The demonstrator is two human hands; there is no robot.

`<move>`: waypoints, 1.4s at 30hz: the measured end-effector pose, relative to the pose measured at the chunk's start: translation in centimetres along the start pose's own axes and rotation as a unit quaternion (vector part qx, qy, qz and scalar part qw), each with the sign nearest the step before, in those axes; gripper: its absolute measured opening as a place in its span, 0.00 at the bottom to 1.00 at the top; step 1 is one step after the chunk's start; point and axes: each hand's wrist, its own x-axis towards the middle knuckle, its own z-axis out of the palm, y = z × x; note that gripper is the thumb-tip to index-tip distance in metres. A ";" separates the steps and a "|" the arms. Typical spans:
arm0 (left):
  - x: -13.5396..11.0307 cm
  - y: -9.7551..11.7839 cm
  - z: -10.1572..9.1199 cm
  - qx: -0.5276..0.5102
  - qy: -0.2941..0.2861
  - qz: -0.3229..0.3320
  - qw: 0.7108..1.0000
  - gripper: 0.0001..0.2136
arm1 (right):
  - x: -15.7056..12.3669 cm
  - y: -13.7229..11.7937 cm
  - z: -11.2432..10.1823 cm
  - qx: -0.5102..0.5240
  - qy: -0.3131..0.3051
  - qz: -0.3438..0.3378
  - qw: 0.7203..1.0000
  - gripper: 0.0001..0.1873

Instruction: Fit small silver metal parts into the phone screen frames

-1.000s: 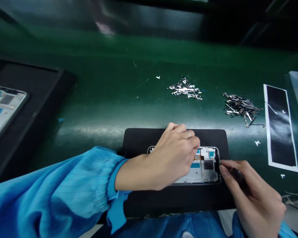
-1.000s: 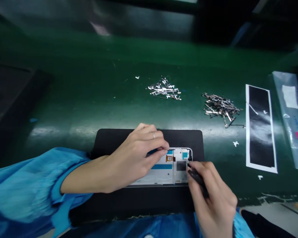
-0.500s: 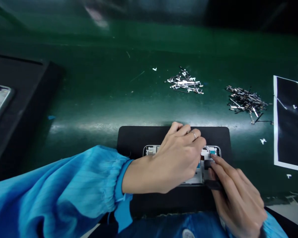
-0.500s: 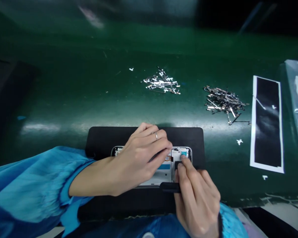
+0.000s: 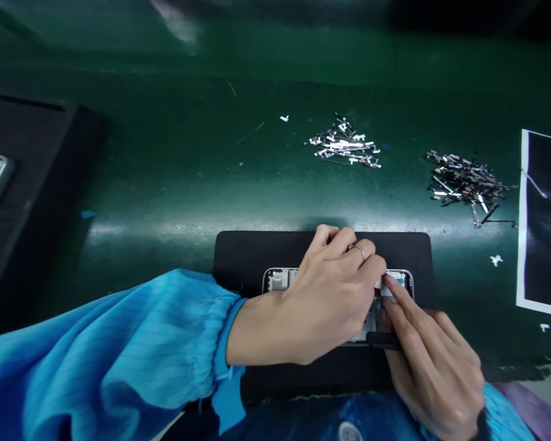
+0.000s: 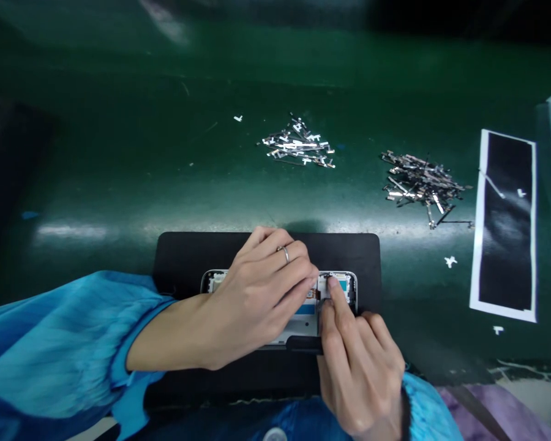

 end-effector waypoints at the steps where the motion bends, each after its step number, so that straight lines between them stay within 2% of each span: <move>1: 0.0 0.1 -0.1 0.005 -0.005 0.005 1.000 0.09 | -0.1 0.0 0.0 0.001 -0.003 -0.001 1.000 0.13; 5: 0.1 0.1 -0.1 0.020 -0.002 0.013 1.000 0.09 | -0.4 -0.1 0.1 -0.001 -0.004 -0.003 1.000 0.14; 14: -0.2 -0.2 0.6 0.030 0.077 0.045 0.996 0.04 | -0.2 -0.2 0.1 -0.063 -0.030 -0.036 0.997 0.12; 20: -0.2 -0.5 0.6 0.041 0.067 0.064 0.995 0.04 | -0.1 -0.4 0.1 -0.065 -0.038 -0.023 0.997 0.12; 26: -0.1 -0.3 0.7 0.053 0.082 0.060 0.993 0.04 | 0.1 -0.8 0.1 -0.065 -0.048 -0.004 0.997 0.13; 34: 0.0 -0.2 0.7 0.065 0.091 0.065 0.992 0.06 | 0.5 -0.4 -0.5 -0.057 -0.063 -0.029 0.996 0.12; 42: 0.1 -0.1 0.9 0.079 0.104 0.062 0.989 0.06 | -0.3 -0.3 0.0 -0.009 0.000 0.006 1.000 0.11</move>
